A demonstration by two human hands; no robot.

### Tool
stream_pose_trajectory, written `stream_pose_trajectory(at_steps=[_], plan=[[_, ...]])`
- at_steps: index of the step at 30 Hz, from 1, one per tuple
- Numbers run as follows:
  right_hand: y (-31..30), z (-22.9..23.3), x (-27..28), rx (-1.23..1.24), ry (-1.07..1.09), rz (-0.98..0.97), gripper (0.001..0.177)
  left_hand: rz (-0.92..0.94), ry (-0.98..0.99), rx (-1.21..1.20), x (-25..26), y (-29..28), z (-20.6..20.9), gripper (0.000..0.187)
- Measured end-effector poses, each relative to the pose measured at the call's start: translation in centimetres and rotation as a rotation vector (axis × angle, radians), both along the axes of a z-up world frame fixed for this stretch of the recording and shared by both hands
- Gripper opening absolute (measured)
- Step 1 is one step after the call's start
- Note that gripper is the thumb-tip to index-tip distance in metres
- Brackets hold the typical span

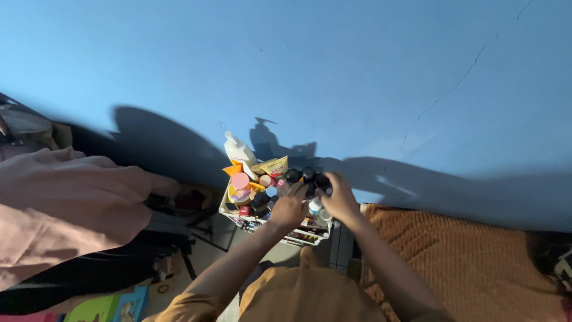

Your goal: Organize and interact with various items on a tiered storage cart, including using a watch repair tool.

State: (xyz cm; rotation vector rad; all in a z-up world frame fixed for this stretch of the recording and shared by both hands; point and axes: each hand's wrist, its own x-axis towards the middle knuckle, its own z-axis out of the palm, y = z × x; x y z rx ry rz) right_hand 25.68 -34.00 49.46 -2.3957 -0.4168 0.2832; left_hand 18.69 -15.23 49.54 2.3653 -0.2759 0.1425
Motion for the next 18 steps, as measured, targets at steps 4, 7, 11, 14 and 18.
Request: stream_pose_trajectory(at_steps=[4,7,11,14,18], plan=[[-0.3,-1.3,3.1,0.052,-0.099,-0.001,0.064,-0.030,0.110,0.176,1.0,-0.6,0.4,0.056],[0.8,-1.0,4.7,-0.024,-0.013,0.112,0.082,-0.051,0.192,0.254,1.3,-0.6,-0.1,0.060],[3.1,4.3,4.2,-0.263,0.094,0.338,0.116,-0.053,0.226,0.181,1.4,-0.3,0.0,0.052],[4.5,4.7,4.0,-0.403,0.176,0.311,0.109,-0.020,-0.018,0.081,1.3,-0.1,-0.6,0.048],[5.0,1.6,4.0,-0.424,0.027,0.300,0.106,0.058,-0.136,0.169,1.9,0.5,-0.7,0.046]])
